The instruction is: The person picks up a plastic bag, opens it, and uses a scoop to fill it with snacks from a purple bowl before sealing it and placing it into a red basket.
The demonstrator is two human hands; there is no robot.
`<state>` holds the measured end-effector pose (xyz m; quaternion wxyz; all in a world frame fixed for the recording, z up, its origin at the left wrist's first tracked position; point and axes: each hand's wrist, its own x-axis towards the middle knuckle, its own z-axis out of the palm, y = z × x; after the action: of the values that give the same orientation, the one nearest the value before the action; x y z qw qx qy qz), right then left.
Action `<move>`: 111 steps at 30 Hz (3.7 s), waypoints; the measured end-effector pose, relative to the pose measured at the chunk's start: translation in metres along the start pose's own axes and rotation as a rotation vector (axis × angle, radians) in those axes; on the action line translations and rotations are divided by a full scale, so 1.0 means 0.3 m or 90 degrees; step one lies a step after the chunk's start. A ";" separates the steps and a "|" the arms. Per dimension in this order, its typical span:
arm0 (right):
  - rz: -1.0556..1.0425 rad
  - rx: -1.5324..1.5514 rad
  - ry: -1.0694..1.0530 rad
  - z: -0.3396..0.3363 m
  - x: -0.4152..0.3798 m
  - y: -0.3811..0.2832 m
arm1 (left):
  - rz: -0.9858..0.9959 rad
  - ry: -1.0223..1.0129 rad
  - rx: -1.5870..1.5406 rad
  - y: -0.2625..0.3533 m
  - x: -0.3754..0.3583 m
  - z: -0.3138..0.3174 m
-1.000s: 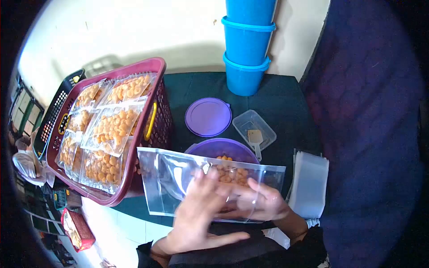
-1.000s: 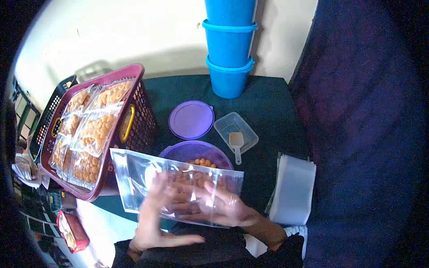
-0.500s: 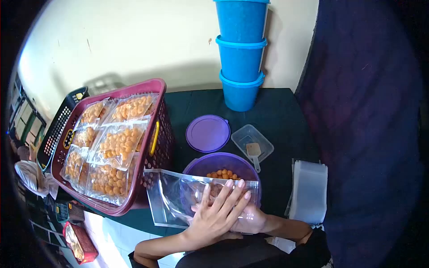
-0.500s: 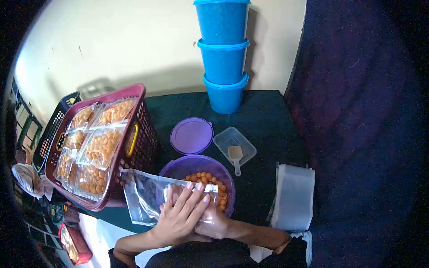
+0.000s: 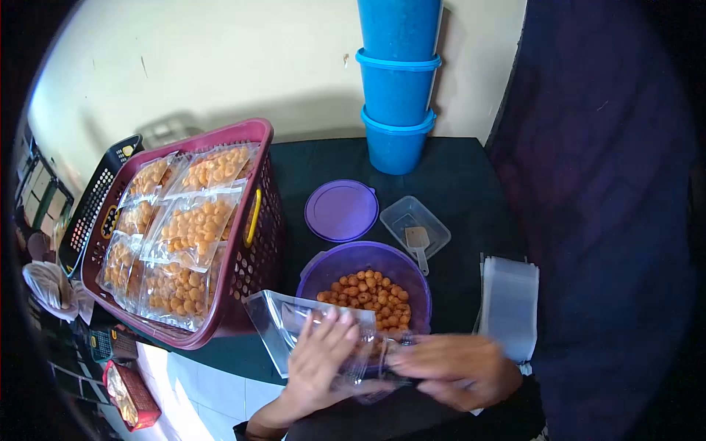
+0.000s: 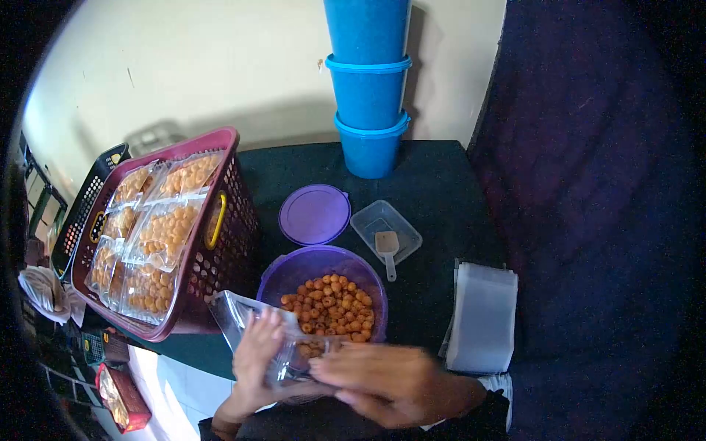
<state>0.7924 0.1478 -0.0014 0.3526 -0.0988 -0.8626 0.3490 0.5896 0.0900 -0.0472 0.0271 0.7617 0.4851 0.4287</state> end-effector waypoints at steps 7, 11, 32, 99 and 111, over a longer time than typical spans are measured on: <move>0.427 -0.198 0.405 -0.026 -0.156 0.639 | 0.112 0.274 -0.146 -0.055 -0.141 -0.111; 0.609 -0.372 0.282 0.107 -0.248 0.885 | 0.072 0.275 -0.172 -0.045 -0.164 -0.118; 0.416 0.695 0.540 -0.014 -0.366 0.626 | -0.200 0.264 -0.275 -0.008 -0.354 -0.082; 0.287 -0.225 -0.548 0.244 0.081 0.512 | -0.212 0.025 -0.504 -0.348 -0.257 -0.135; 0.380 -0.085 -0.404 0.115 0.135 0.421 | -0.254 0.002 -0.393 -0.273 -0.221 -0.114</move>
<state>0.7296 0.2394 -0.0820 -0.0532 -0.2546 -0.8825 0.3918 0.4968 0.0699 -0.1046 0.3380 0.6077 0.4719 0.5420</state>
